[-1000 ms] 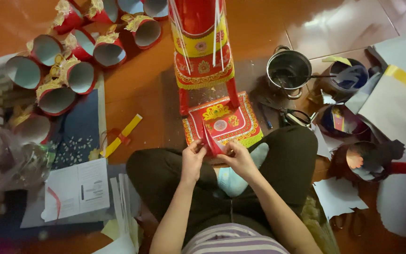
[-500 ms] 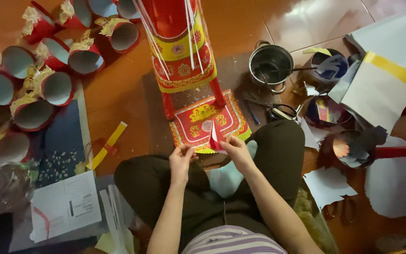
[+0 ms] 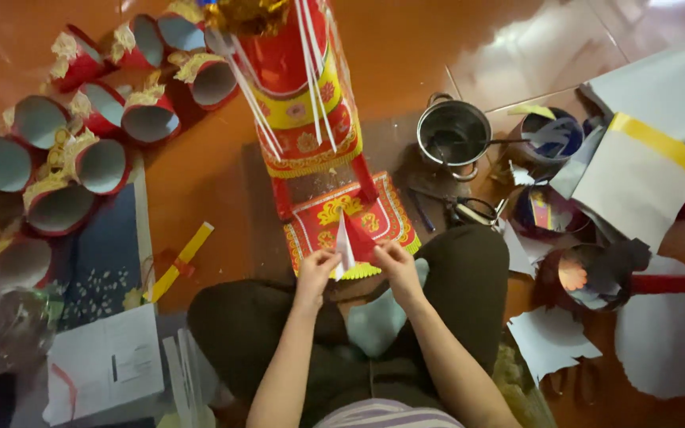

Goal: Assembling a decorative paper dragon by applying glue and attaching paper strips.

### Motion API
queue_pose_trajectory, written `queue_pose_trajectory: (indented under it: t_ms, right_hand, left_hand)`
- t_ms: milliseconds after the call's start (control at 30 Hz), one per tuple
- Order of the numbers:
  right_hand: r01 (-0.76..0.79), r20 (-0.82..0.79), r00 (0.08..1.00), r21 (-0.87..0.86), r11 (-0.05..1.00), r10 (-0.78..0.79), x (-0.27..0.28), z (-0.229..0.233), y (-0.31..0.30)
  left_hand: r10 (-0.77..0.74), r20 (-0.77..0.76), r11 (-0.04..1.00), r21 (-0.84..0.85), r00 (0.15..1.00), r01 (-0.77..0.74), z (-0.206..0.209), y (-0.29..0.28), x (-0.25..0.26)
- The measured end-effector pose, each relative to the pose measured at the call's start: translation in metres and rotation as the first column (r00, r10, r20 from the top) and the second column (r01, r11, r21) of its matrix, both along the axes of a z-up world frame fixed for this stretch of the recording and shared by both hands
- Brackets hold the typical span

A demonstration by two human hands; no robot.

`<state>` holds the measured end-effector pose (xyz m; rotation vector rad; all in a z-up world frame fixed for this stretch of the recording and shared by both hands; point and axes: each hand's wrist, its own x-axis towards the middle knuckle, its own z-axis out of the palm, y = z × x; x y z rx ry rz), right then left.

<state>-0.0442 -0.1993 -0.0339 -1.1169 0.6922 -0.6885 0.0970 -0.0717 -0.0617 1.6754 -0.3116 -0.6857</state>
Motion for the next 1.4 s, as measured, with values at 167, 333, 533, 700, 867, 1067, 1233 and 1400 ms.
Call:
queue_pose_trajectory:
  t_ms: [167, 333, 533, 700, 867, 1067, 1233, 1400]
  right_hand:
    - [0.264, 0.072, 0.949, 0.343, 0.901, -0.306, 0.003, -0.051, -0.025]
    - [0.124, -0.099, 0.989, 0.103, 0.987, -0.114, -0.002, -0.034, -0.032]
    - [-0.19, -0.066, 0.978, 0.119, 0.974, 0.199, -0.004, -0.015, -0.017]
    - [-0.165, -0.013, 0.981, 0.461, 0.872, 0.192, -0.011, 0.036, -0.012]
    - [-0.17, 0.01, 0.98, 0.553, 0.815, 0.197, -0.013, 0.056, -0.011]
    - [-0.302, 0.04, 0.933, 0.632, 0.714, 0.359, -0.011, 0.089, -0.002]
    - [-0.364, 0.269, 0.927, 0.468, 0.805, 0.263, -0.007, -0.001, -0.003]
    - [-0.299, 0.315, 0.942, 0.62, 0.725, 0.119, -0.004, -0.012, -0.005]
  left_hand:
    - [0.055, 0.042, 0.994, 0.096, 0.998, -0.059, 0.003, 0.016, 0.021]
    - [-0.193, 0.613, 0.908, 0.408, 0.766, -0.097, -0.005, 0.015, 0.031]
    - [-0.476, 0.803, 0.87, 0.371, 0.359, 0.325, 0.085, -0.013, -0.018]
    - [-0.486, 0.803, 0.836, 0.312, 0.344, 0.452, 0.106, -0.013, -0.031]
    - [-0.346, 0.705, 0.919, 0.121, 0.62, 0.375, 0.109, -0.009, -0.036]
    - [-0.004, -0.065, 0.998, -0.069, 0.998, 0.0, 0.109, -0.011, -0.036]
    - [-0.096, 0.018, 0.989, -0.112, 0.995, 0.098, 0.087, -0.011, -0.043]
    - [-0.079, 0.054, 0.993, -0.08, 0.995, 0.083, 0.084, -0.013, -0.045]
